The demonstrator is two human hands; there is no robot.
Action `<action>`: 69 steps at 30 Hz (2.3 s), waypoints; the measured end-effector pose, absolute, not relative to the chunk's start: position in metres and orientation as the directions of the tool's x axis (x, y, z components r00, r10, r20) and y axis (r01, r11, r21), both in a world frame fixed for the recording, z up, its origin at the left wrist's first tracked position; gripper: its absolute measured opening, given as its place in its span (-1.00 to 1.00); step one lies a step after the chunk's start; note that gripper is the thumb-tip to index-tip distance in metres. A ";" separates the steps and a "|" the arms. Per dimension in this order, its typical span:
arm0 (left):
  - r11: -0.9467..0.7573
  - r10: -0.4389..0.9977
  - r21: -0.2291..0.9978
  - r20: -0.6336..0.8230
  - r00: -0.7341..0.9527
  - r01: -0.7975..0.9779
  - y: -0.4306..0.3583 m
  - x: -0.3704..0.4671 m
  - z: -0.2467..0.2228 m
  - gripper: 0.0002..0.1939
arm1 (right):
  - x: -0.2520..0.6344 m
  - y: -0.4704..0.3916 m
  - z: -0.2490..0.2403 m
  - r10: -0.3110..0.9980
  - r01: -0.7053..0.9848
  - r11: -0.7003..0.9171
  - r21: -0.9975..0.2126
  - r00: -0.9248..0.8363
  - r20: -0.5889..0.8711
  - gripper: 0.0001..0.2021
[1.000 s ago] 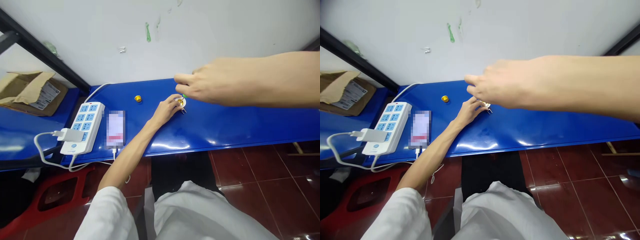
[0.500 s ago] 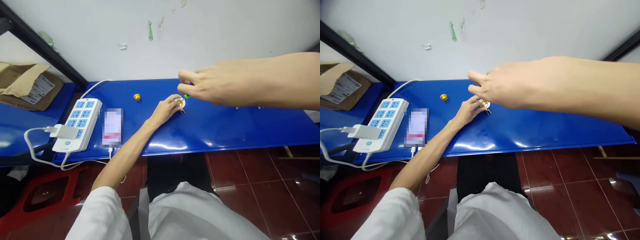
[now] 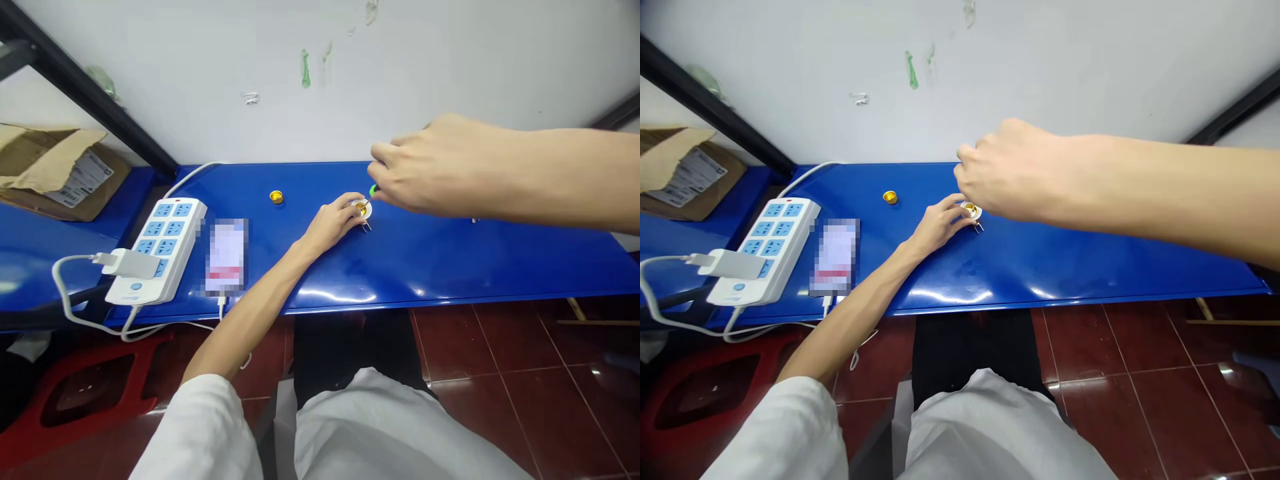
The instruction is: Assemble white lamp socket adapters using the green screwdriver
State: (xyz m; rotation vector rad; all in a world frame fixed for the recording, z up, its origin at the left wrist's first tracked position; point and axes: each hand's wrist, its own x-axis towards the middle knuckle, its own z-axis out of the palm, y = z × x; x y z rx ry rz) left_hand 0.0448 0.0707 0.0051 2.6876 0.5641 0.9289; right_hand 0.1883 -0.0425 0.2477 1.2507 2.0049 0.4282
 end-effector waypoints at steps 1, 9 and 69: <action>-0.896 0.432 0.348 0.539 0.723 0.276 0.071 0.045 0.005 -0.71 | 0.192 -0.042 0.248 0.863 0.650 0.495 0.577 -0.290 -0.413 -0.74; -0.893 0.445 0.327 0.530 0.722 0.310 0.071 0.046 0.005 -0.75 | 0.218 -0.033 0.231 0.800 0.643 0.597 0.480 -0.522 -0.294 -0.64; -0.927 0.357 0.323 0.615 0.702 0.189 0.072 0.041 0.007 -0.74 | 0.213 -0.034 0.234 0.915 0.730 0.404 0.551 -0.326 -0.239 -0.54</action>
